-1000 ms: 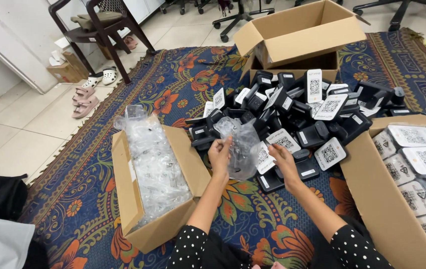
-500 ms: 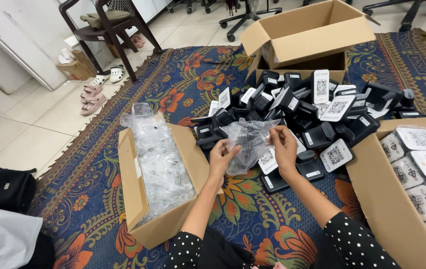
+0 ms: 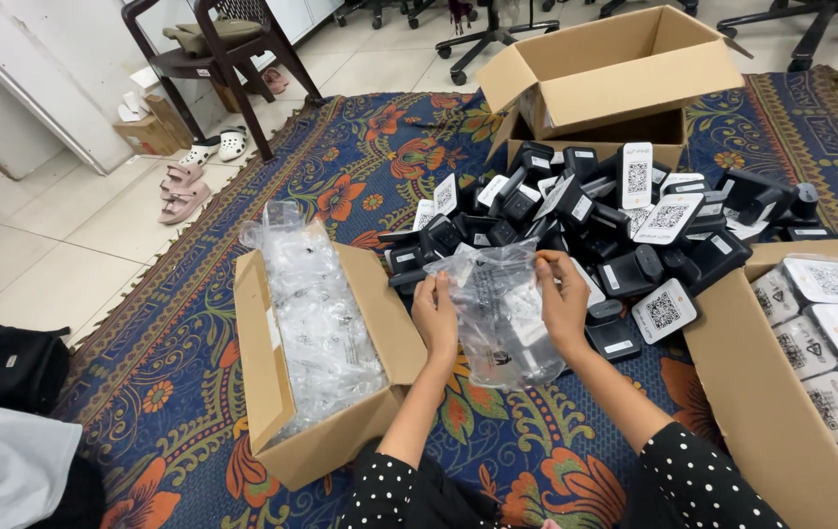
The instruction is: The person packs electronic devices with QR codes into individual plastic bags and then places them into a large shipping box.
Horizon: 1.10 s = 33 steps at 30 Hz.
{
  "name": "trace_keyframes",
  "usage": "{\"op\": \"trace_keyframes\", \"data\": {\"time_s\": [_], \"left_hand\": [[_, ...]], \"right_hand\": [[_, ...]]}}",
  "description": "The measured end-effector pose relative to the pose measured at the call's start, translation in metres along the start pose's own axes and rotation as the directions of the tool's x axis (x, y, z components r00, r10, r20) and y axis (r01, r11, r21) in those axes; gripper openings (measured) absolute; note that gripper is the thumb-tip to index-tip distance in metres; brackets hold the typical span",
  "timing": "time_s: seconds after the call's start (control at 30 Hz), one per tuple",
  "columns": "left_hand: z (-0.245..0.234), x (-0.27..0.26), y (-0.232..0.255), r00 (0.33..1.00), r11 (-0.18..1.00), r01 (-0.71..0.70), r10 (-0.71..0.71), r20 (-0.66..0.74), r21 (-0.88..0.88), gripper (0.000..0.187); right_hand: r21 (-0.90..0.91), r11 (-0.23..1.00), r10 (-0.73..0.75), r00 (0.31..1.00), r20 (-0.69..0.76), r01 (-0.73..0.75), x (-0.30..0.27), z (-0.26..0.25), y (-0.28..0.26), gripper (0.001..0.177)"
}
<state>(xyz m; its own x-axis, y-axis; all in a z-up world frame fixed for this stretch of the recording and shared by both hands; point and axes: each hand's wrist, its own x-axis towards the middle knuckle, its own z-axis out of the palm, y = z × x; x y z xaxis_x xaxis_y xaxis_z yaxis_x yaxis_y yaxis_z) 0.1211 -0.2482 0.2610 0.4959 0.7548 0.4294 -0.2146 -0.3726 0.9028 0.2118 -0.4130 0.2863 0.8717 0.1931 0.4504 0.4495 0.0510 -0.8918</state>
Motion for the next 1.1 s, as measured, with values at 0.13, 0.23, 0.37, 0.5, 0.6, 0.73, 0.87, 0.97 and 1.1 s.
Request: {"op": "trace_keyframes", "data": {"time_s": [0.13,0.23,0.37,0.5,0.6,0.73,0.87,0.97,1.1], "left_hand": [[-0.001,0.004,-0.006,0.987,0.99,0.043,-0.022,-0.161,0.131,0.035],[-0.006,0.003,0.018,0.964,0.992,0.089,-0.065,-0.258,0.084,0.034],[-0.004,0.004,0.0,0.947,0.989,0.01,0.038,-0.318,0.147,0.031],[-0.014,0.011,0.003,0.949,0.939,-0.063,0.162,-0.272,0.339,0.028],[-0.02,0.021,0.001,0.965,0.954,-0.039,0.113,-0.237,0.298,0.027],[-0.032,0.012,0.015,0.983,0.937,-0.073,0.125,-0.134,0.343,0.026],[-0.037,-0.027,0.024,0.85,0.692,-0.499,0.508,0.14,0.521,0.054],[-0.035,-0.053,0.027,0.693,0.544,-0.713,0.644,0.326,0.442,0.063],[-0.032,-0.064,0.002,0.557,0.405,-0.827,0.685,0.469,0.391,0.056]], "right_hand": [[0.234,0.957,0.157,0.984,0.086,-0.174,0.002,-0.002,0.004,0.025],[0.255,0.95,0.134,0.973,0.187,-0.18,-0.008,0.0,0.035,0.026],[0.065,0.982,0.14,0.908,0.395,-0.179,-0.028,0.007,0.062,0.026],[0.05,0.971,0.211,0.934,0.287,-0.234,-0.032,0.01,0.026,0.025],[-0.077,0.991,0.12,0.967,0.223,-0.105,-0.02,0.013,0.022,0.024],[0.041,0.983,0.17,0.971,0.167,-0.179,-0.01,0.011,0.037,0.023],[0.282,0.889,0.326,0.931,0.163,-0.36,-0.002,0.009,0.074,0.026],[0.326,0.865,0.361,0.924,0.126,-0.382,0.0,0.015,0.112,0.028],[0.254,0.867,0.421,0.903,0.088,-0.429,-0.01,0.017,0.143,0.024]]}}
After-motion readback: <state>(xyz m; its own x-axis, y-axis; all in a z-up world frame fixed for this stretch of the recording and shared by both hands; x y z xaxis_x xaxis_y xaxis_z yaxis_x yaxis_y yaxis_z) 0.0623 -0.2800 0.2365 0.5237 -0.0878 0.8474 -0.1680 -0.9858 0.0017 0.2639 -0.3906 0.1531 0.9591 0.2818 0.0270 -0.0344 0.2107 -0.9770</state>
